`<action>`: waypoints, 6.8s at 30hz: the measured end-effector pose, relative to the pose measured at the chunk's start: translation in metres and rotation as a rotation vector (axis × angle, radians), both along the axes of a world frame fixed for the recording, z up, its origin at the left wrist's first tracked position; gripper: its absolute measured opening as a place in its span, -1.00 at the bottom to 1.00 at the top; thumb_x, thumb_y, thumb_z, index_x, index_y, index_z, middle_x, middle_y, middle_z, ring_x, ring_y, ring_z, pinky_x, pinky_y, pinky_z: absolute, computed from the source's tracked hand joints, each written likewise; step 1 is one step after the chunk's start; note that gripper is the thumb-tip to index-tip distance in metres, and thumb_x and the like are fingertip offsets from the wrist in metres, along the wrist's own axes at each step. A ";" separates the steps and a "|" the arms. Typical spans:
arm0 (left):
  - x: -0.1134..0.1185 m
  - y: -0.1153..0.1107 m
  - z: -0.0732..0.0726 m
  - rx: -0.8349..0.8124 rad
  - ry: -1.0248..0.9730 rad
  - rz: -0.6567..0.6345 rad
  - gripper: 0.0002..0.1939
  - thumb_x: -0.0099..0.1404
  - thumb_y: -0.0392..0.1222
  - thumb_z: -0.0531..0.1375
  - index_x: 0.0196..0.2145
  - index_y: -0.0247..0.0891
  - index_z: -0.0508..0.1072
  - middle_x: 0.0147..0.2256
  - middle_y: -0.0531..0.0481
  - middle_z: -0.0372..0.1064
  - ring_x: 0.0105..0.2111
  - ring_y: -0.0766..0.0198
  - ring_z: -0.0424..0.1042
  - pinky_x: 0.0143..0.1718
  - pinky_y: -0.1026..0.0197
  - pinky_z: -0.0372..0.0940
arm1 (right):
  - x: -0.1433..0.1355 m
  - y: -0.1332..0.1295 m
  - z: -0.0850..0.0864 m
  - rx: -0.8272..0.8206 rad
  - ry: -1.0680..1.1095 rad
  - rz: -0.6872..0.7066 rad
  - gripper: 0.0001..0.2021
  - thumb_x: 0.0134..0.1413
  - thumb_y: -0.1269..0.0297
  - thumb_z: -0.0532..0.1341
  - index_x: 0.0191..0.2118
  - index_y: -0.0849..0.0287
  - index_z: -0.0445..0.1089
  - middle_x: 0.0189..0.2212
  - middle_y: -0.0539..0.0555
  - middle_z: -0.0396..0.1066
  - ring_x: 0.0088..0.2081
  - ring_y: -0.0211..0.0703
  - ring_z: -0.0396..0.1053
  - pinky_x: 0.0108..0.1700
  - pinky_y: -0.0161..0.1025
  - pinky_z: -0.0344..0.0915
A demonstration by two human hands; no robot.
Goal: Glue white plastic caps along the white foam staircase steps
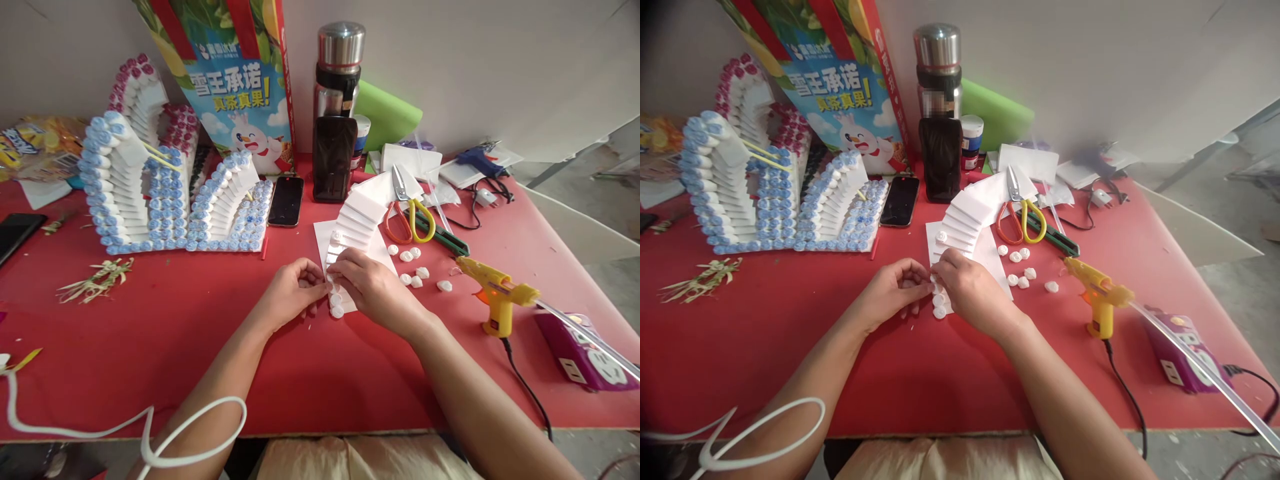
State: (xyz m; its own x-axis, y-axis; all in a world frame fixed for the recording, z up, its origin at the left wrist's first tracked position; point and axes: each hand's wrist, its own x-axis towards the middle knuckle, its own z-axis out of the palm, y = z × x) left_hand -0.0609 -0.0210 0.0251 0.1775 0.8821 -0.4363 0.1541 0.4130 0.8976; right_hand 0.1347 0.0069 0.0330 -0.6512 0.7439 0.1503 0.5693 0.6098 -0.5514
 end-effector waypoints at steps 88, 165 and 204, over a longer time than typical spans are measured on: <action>0.010 -0.002 -0.005 0.081 0.024 0.044 -0.64 0.26 0.11 0.30 -0.21 -0.25 0.44 -0.58 0.14 0.35 -0.70 0.39 0.27 -0.74 0.36 0.13 | 0.002 -0.008 -0.009 -0.048 0.214 -0.168 -0.82 0.33 0.41 0.15 -0.24 0.20 0.52 -0.31 0.09 0.44 -0.33 -0.21 0.40 -0.29 -0.29 0.27; 0.116 0.007 0.015 0.491 -0.291 -0.079 -0.83 0.25 -0.23 0.35 -0.21 -0.22 0.46 -0.17 -0.05 0.44 -0.19 0.25 0.45 -0.12 0.17 0.38 | 0.193 -0.055 -0.041 -0.231 0.307 -1.141 -0.64 0.08 -0.05 0.26 -0.37 0.20 0.48 -0.62 -0.02 0.29 -0.52 -0.15 0.23 -0.46 -0.22 0.12; 0.009 0.022 -0.006 0.305 -0.479 0.339 -0.72 0.16 -0.23 0.42 -0.13 -0.19 0.62 -0.27 -0.01 0.55 -0.29 0.34 0.52 -0.22 0.31 0.43 | 0.056 -0.015 0.000 -0.634 0.714 -0.383 -0.72 0.26 0.10 0.21 -0.44 0.11 0.38 -0.45 0.04 0.34 -0.40 -0.17 0.27 -0.45 -0.24 0.20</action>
